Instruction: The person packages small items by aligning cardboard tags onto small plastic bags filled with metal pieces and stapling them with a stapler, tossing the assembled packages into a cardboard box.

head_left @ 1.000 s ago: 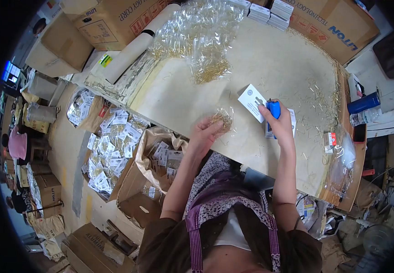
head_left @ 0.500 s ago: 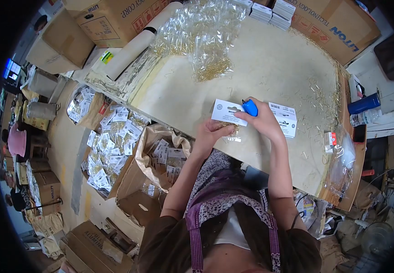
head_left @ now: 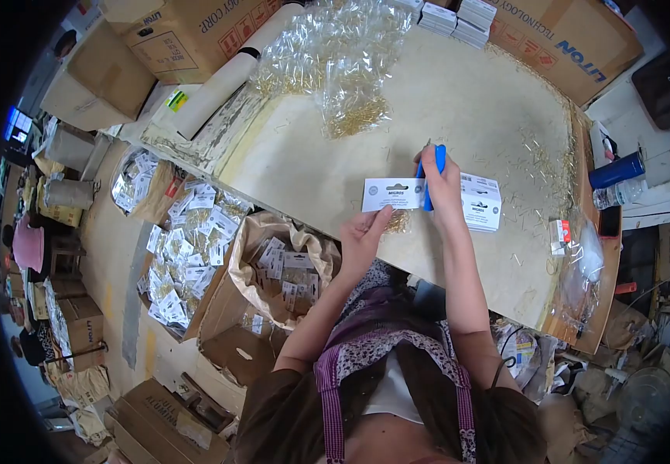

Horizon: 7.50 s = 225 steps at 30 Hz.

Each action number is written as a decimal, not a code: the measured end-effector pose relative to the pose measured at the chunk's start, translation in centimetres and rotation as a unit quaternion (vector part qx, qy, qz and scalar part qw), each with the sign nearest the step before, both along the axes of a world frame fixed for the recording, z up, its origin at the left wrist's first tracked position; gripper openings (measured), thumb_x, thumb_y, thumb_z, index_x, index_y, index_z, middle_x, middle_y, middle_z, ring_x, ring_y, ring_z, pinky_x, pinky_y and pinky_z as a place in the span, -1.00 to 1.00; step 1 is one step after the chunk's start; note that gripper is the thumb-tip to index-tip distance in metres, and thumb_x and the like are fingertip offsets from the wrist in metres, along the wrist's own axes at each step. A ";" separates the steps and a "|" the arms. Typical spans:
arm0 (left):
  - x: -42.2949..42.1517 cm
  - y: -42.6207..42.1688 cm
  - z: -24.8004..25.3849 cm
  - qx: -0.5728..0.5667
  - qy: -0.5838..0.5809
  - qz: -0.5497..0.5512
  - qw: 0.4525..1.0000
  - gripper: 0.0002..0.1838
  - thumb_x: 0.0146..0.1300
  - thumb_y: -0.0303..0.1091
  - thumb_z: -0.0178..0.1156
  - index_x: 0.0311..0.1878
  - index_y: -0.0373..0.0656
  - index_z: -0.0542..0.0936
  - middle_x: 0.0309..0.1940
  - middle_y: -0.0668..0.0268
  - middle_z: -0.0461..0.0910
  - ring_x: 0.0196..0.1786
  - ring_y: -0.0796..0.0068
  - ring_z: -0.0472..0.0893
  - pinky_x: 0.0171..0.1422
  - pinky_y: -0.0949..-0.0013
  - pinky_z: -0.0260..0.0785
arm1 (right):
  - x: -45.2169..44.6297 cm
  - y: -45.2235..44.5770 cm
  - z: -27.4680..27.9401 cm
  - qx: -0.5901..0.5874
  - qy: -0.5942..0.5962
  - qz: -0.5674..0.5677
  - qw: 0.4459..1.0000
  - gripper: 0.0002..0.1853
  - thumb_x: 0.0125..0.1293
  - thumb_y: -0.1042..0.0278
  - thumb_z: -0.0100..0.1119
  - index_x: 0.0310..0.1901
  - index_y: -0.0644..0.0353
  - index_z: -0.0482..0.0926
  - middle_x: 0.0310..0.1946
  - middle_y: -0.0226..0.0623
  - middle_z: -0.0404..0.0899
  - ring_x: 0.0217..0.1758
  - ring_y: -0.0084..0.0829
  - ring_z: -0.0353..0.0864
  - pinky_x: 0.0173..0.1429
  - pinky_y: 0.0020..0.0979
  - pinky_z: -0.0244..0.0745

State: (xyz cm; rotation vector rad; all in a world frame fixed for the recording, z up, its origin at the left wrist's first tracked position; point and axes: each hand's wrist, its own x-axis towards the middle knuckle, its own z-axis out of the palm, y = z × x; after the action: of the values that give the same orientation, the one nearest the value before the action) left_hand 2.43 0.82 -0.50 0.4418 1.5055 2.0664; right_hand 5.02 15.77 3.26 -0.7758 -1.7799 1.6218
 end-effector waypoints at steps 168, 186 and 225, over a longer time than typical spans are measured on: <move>-9.4 0.7 -1.7 0.090 -0.082 0.098 0.988 -0.77 0.34 -0.17 -0.04 -0.14 -0.14 0.32 -0.28 0.33 0.45 -0.30 0.56 0.45 -0.19 0.43 0.42 | 8.1 1.7 0.6 0.050 -0.085 -0.063 0.993 -0.74 0.04 0.35 0.33 -0.27 0.22 0.49 -0.45 -0.45 0.50 -0.43 -0.64 0.43 -0.36 -0.55 0.31; -3.9 -1.0 -1.3 0.102 -0.185 -0.041 0.976 -0.73 0.23 -0.47 0.11 0.00 -0.24 0.47 -0.16 0.21 0.56 -0.14 0.38 0.59 -0.05 0.32 0.50 | 4.0 -1.0 0.5 -0.037 -0.031 -0.066 0.997 -0.71 0.11 0.20 0.30 -0.39 0.21 0.44 -0.60 -0.47 0.41 -0.60 -0.67 0.34 -0.52 -0.61 0.24; 2.7 1.3 -2.8 -0.031 0.004 0.034 0.999 -0.77 0.25 -0.41 0.13 -0.13 -0.40 0.58 -0.36 0.42 0.57 -0.34 0.76 0.47 -0.21 0.64 0.33 | 0.6 -0.6 -1.6 0.084 0.031 -0.077 0.993 -0.56 0.26 -0.02 0.07 -0.49 0.26 0.46 -0.72 -0.43 0.35 -0.63 -0.60 0.27 -0.50 -0.47 0.24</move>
State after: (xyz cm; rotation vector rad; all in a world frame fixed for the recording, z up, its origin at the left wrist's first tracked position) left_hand 5.09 2.11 -3.32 0.3808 1.6039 2.0653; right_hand 5.66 15.19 1.64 -0.7569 -1.7425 1.3636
